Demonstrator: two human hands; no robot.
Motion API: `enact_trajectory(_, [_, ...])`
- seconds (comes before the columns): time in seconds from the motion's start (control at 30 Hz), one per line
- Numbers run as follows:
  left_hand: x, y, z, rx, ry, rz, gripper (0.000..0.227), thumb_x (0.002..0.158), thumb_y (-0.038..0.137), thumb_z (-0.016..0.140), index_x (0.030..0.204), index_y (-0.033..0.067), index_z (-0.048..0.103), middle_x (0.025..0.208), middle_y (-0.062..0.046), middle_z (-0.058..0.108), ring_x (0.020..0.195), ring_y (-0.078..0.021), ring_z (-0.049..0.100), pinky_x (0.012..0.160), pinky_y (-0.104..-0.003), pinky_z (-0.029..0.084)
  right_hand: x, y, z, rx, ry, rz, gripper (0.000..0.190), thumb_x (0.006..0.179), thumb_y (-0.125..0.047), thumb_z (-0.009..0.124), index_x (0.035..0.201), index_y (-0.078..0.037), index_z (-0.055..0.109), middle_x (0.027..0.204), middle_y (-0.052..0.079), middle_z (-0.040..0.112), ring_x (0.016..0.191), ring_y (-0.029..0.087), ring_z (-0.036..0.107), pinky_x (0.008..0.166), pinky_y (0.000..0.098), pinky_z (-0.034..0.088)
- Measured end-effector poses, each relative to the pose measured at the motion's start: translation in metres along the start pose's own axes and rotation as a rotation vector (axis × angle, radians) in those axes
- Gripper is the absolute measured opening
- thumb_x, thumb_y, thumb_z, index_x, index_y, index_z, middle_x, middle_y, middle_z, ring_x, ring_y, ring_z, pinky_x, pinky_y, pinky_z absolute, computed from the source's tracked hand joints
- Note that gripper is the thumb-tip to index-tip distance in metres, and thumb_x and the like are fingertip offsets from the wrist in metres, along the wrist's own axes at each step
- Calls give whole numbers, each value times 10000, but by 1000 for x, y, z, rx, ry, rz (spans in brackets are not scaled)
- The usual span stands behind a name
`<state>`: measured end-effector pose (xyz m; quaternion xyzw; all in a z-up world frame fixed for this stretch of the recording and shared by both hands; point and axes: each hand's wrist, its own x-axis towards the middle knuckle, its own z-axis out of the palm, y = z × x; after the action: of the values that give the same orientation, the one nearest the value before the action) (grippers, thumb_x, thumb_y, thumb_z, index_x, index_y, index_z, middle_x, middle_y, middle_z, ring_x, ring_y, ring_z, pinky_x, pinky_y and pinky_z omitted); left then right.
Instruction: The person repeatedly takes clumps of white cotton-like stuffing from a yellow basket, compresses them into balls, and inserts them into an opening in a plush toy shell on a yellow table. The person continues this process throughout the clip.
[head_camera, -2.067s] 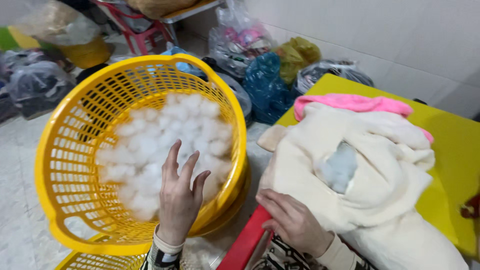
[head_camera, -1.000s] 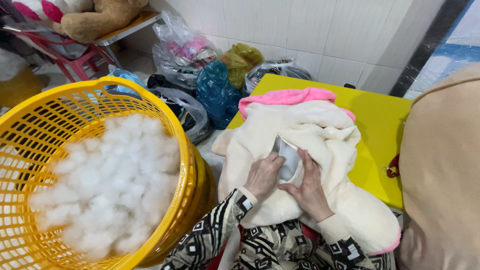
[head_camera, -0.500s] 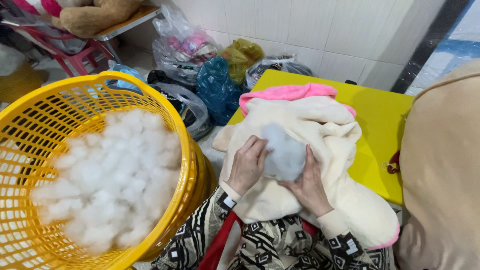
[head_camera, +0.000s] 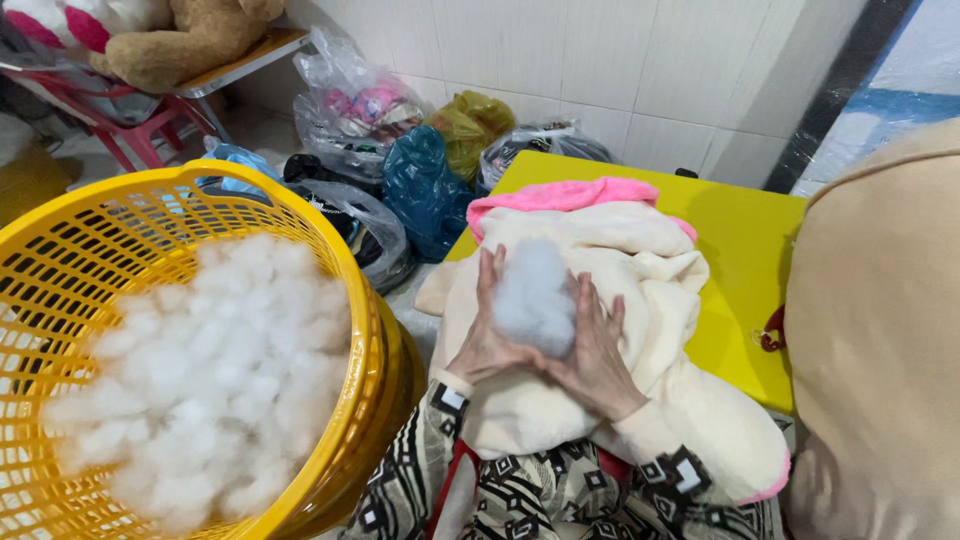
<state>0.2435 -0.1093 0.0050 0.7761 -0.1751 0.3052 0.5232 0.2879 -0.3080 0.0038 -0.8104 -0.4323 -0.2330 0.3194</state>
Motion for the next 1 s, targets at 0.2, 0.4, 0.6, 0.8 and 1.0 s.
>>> enact_trajectory(0.2, [31, -17, 44, 44, 203, -41, 752, 831, 186, 801, 1461, 21, 425, 1433, -197, 623, 1361, -323, 568, 1141, -439, 380, 14, 4, 27, 176, 76, 98, 1119, 691, -267, 884, 1542, -145, 168, 1635, 240, 242, 1546, 440, 203, 1233, 592, 112])
enact_trajectory(0.4, [26, -9, 42, -81, 381, -72, 242, 910, 14, 648, 1149, -21, 668, 1125, -140, 693, 1049, -260, 691, 925, -341, 548, 18, -5, 32, 272, 187, 136, 1270, 684, -140, 810, 1578, 62, -70, 1480, 325, 422, 1395, 438, 425, 1183, 601, 196])
enact_trajectory(0.6, [22, -3, 35, -74, 435, -56, 203, 1003, 51, 595, 1188, -27, 626, 1098, -125, 700, 1022, -206, 673, 903, -329, 542, 27, 6, 46, -64, 34, 86, 430, 744, -122, 779, 1116, -4, 599, 1010, 158, 662, 1086, 315, 599, 1177, 600, 243])
enact_trajectory(0.8, [34, 5, 29, -495, 695, -372, 256, 1024, 111, 590, 1237, -22, 639, 1128, -99, 708, 980, -182, 661, 843, -320, 543, 16, 23, 64, -256, -99, 97, 285, 759, 5, 592, 1003, -70, 718, 912, 53, 695, 1044, 258, 608, 1168, 579, 270])
enact_trajectory(1.0, [50, 104, -118, -645, 812, -151, 307, 1082, 267, 538, 1286, 50, 615, 1109, -89, 673, 943, -206, 659, 831, -405, 586, -4, 26, 67, -572, -193, 16, 414, 810, -157, 554, 1142, 54, 682, 1095, 112, 696, 1138, 275, 550, 1202, 617, 179])
